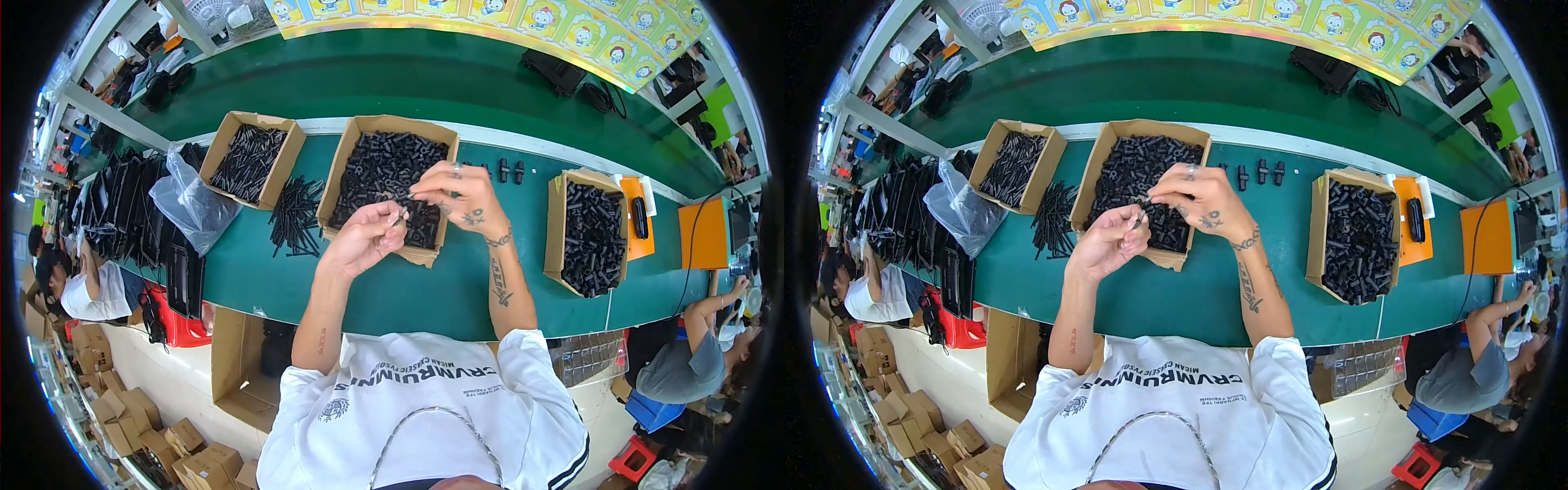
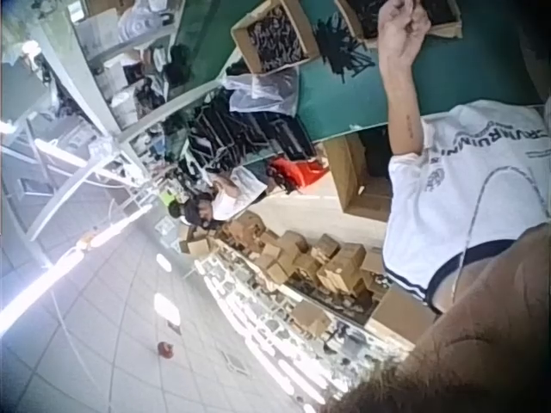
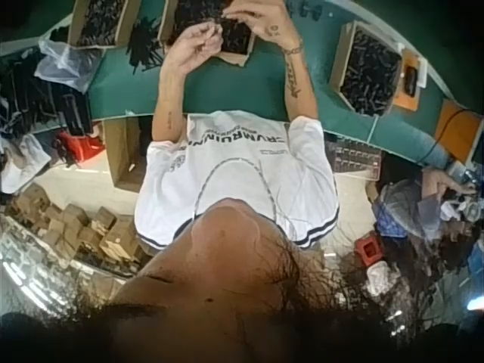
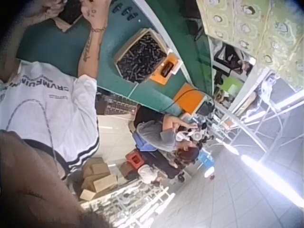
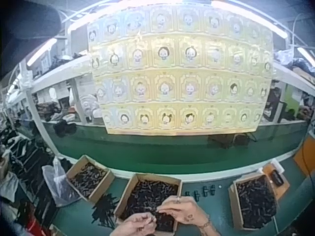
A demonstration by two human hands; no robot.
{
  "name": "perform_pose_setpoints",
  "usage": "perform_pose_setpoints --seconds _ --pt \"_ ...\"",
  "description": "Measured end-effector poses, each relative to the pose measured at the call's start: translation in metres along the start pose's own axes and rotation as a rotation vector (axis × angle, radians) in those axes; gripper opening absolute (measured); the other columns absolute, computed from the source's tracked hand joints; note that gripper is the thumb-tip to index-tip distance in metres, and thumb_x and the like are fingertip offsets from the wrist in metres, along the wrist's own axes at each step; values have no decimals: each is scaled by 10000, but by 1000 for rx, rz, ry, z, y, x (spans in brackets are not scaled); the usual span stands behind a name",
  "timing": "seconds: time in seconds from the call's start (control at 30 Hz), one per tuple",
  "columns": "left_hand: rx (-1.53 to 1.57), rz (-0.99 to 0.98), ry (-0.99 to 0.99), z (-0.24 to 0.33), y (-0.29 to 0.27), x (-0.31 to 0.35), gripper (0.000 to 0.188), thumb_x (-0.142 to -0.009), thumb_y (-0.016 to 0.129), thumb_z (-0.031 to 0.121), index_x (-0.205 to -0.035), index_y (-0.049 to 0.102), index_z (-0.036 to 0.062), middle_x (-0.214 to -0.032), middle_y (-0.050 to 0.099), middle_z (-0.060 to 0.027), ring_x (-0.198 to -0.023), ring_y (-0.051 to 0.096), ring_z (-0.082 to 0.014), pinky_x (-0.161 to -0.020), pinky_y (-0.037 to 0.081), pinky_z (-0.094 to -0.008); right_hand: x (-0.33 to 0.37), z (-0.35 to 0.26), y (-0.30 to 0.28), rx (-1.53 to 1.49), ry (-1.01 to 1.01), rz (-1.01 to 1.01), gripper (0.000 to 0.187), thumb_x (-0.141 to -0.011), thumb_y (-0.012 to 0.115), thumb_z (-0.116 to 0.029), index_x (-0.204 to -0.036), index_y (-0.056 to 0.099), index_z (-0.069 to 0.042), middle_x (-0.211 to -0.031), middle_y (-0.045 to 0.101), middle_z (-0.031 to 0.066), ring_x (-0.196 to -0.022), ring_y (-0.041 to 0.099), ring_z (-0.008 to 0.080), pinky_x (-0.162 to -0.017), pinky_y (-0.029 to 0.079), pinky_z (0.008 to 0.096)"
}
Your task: Assembling small black plastic connector components at a workbench.
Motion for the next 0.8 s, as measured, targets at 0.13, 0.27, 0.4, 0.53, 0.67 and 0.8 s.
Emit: perform_pose_setpoints --seconds 0.13,0.27,0.4,0.53,0.67,0.8 --pt "6 -31 48 1 0 10 87 -967 579 91 -1018 554 25 -746 519 -4 -623 427 -68 -556 341 -209 3 -9 -27 92 -43 107 124 -789 728 55 -903 709 8 -832 691 100 -732 662 180 -613 517 282" --pt "-288 246 229 12 5 14 76 -968 593 95 -1017 555 50 -849 561 -3 -716 487 -67 -629 382 -196 11 16 -23 -697 377 204 72 -916 639 -43 -974 628 -2 -893 675 93 -728 658 147 -623 519 229" --pt "-322 348 325 12 -2 11 54 -973 588 92 -1003 548 71 -935 590 1 -842 531 -66 -737 413 -197 12 32 7 -998 709 210 63 -890 569 -57 -928 568 -8 -834 629 100 -693 581 165 -633 491 249" --pt "-280 335 320 12 -4 12 48 -974 581 81 -989 536 77 -942 593 -3 -862 536 -71 -750 417 -209 11 38 24 -1186 783 252 38 -831 519 -61 -851 523 -29 -798 596 95 -647 528 180 -641 488 259" --pt "-260 324 400 14 2 11 69 -967 583 60 -980 522 88 -955 601 -16 -877 546 -83 -758 412 -218 14 45 35 -1142 702 67 73 -877 551 -84 -862 572 -16 -745 580 49 -624 501 107 -541 392 235" --pt "-308 348 435 15 6 12 115 -953 585 30 -960 492 98 -998 586 -40 -900 540 -94 -720 405 -226 7 29 36 -241 515 90 187 -880 733 -221 -919 714 -39 -534 327 -94 -519 283 28 -487 234 266"
Point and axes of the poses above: each hand's wrist, its own x-axis away from the middle knuckle, its own y-axis out of the palm, z = x × y, the point moved 5 cm from there along -x, towards the middle knuckle
